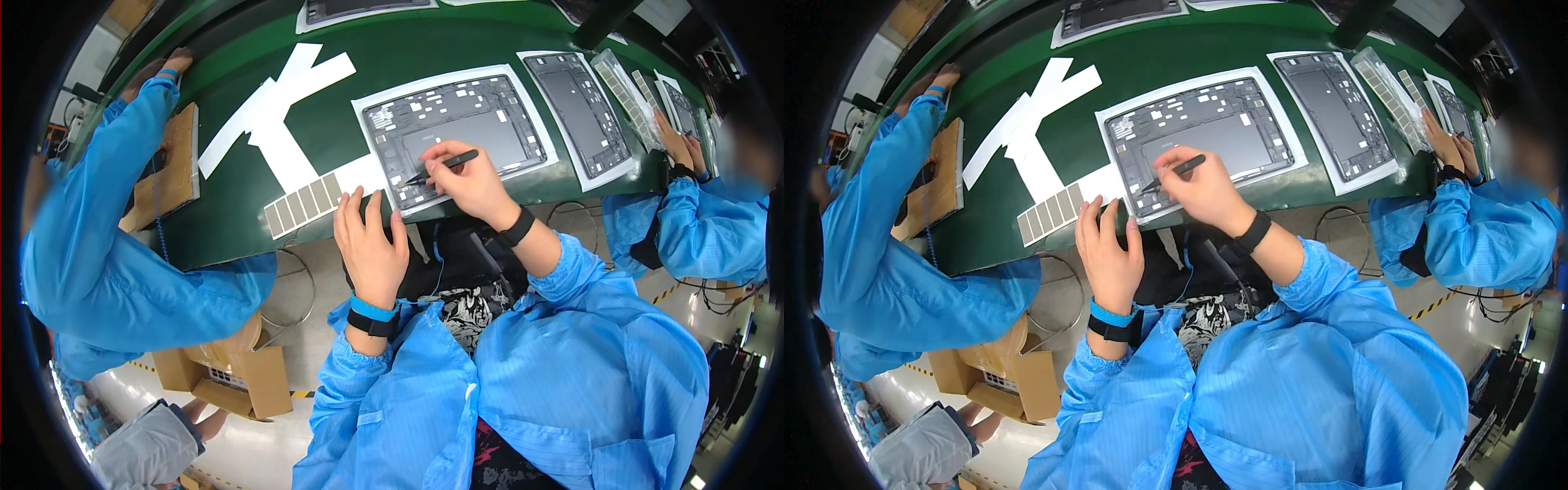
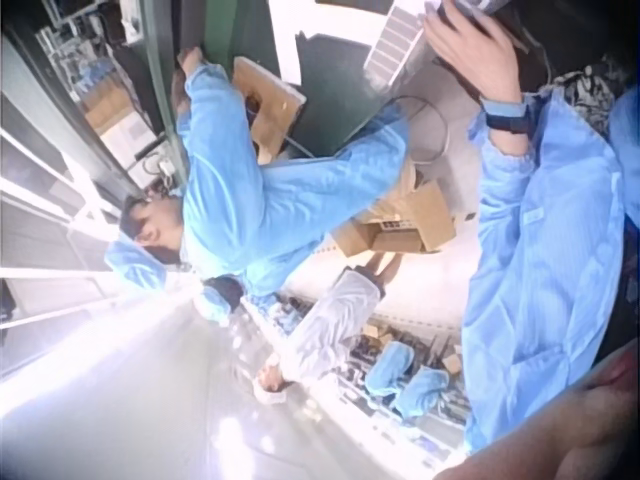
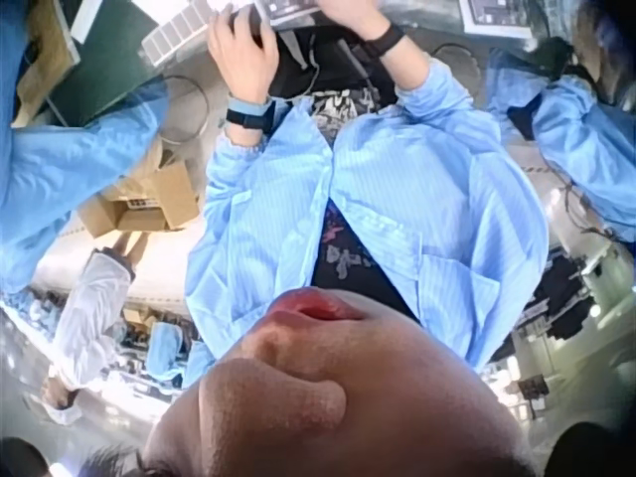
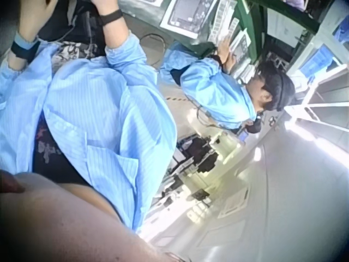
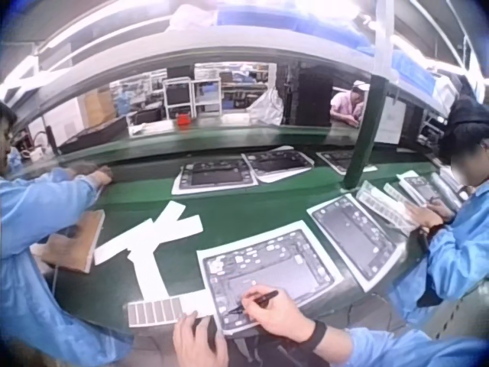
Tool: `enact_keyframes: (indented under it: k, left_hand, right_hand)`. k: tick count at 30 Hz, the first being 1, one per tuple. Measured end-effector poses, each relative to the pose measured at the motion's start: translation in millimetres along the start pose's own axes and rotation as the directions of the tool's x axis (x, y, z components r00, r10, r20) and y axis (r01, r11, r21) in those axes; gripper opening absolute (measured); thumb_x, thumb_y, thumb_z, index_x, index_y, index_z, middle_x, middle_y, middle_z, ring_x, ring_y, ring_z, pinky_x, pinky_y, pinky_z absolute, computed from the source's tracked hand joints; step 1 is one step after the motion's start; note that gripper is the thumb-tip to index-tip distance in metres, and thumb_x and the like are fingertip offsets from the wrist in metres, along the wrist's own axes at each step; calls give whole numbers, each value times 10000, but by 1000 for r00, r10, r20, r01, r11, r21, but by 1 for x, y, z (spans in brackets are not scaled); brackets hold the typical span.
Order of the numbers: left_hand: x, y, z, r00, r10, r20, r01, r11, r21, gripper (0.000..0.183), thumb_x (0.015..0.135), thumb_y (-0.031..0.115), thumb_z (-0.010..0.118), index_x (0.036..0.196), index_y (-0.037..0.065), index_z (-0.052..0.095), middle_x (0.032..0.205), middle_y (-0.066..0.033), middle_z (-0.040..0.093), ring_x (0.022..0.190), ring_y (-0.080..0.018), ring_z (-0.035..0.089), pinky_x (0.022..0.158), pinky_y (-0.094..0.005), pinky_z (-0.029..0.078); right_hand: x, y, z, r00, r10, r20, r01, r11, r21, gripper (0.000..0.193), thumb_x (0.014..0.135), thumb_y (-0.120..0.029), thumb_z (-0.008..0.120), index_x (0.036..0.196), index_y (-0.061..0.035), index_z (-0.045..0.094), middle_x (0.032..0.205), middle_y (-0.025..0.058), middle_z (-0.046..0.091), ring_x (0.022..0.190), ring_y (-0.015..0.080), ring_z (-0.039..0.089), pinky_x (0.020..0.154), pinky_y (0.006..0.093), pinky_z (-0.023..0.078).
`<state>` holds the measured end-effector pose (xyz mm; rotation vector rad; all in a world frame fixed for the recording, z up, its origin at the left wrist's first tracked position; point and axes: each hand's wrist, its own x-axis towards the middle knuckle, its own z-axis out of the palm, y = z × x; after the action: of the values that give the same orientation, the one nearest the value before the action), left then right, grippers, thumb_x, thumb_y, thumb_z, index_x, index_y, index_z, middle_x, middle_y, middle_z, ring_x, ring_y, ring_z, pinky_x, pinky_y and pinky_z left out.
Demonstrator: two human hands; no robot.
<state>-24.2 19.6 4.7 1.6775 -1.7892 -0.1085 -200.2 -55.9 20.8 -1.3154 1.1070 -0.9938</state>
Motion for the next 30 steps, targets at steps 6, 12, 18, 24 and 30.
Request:
enact_keyframes:
  k: [6, 12, 18, 24, 30]
  left_hand:
    - [2, 6, 7, 999, 30, 32, -31, 999, 38, 347, 870, 184, 636, 1172, 16, 612, 1289, -178, 523, 1234, -369, 464, 1059, -497, 329]
    - [5, 7, 3, 998, 29, 56, -32, 998, 51, 336, 870, 194, 634, 1167, 35, 623, 1281, -155, 534, 1211, -347, 485, 1062, -487, 321]
    - [6, 6, 2, 995, 2, 98, -5, 999, 35, 352, 871, 216, 624, 1184, 55, 609, 1311, -134, 511, 1254, -332, 456, 1077, -524, 298]
    - [7, 6, 2, 995, 2, 96, -5, 999, 31, 355, 872, 213, 625, 1186, 50, 605, 1314, -138, 511, 1255, -332, 454, 1077, -524, 299]
    - [8, 6, 2, 995, 15, 96, -19, 999, 43, 354, 875, 213, 626, 1185, 44, 606, 1311, -142, 516, 1254, -333, 456, 1075, -522, 301]
  right_hand:
    - [7, 6, 5, 999, -46, 5, 46, 998, -34, 146, 909, -79, 603, 1010, 25, 626, 838, 39, 643, 715, 80, 617, 611, 213, 484]
    - [8, 3, 8, 996, -84, 2, 83, 986, -147, 142, 890, -81, 619, 988, 21, 619, 839, 26, 636, 736, 54, 584, 647, 210, 481]
    - [11, 2, 6, 998, -70, -5, 69, 994, -84, 149, 887, -95, 627, 979, 22, 620, 825, 21, 633, 714, 57, 581, 636, 209, 477]
    - [11, 2, 6, 999, -42, -1, 41, 997, -69, 130, 894, -78, 610, 974, 24, 614, 814, 18, 627, 707, 56, 584, 635, 204, 473]
    - [12, 4, 4, 999, -50, 8, 50, 997, -55, 132, 888, -85, 623, 968, 19, 610, 795, 10, 626, 712, 52, 588, 636, 204, 475]
